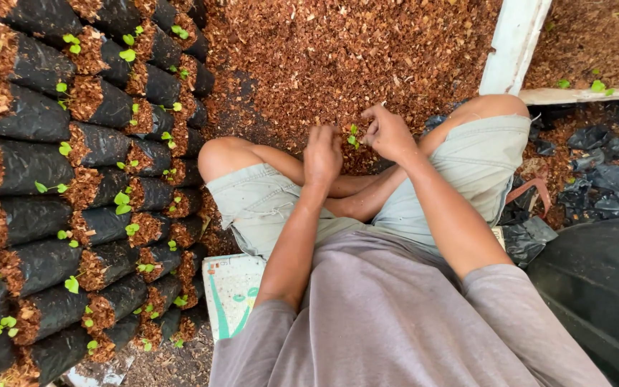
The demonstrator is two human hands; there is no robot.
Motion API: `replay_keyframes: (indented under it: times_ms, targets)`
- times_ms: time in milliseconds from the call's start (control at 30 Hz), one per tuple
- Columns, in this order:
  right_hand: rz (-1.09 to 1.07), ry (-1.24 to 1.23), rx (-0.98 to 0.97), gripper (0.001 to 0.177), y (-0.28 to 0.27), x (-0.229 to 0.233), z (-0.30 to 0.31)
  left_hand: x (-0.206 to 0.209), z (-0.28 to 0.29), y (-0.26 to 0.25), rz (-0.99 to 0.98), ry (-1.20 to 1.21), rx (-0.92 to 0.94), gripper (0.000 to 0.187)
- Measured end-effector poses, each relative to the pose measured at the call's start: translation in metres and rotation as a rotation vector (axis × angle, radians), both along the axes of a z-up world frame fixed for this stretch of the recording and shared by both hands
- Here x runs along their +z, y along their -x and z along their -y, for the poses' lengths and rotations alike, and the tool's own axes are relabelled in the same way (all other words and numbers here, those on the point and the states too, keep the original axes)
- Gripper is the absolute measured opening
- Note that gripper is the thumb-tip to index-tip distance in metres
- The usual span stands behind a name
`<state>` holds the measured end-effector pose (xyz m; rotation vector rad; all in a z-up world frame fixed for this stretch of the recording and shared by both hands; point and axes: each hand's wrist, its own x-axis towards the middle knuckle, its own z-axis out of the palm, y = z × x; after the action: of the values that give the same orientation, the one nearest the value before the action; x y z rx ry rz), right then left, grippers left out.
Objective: Transplanting seedlings into nursery bags filled with soil.
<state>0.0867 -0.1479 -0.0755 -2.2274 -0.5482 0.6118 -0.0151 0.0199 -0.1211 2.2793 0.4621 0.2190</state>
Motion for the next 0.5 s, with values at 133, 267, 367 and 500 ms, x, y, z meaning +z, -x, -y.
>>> replay_keyframes:
  times_ms: [133, 267, 367, 500]
  targets:
    - [-0.071, 0.044, -0.029, 0.053, 0.005, -0.005, -0.009, -0.032, 0.004, 0.001, -0.022, -0.107, -0.102, 0.025]
    - [-0.112, 0.043, -0.146, 0.047, 0.000, 0.009, 0.006, 0.014, -0.007, 0.006, 0.018, -0.111, -0.042, 0.042]
    - [-0.426, -0.055, -0.295, 0.062, -0.001, 0.000, 0.003, 0.084, -0.005, -0.004, -0.405, 0.095, -0.246, 0.110]
    - [-0.501, -0.105, -0.288, 0.064, 0.009, 0.008, -0.002, 0.018, 0.022, -0.016, -0.413, 0.004, -0.328, 0.121]
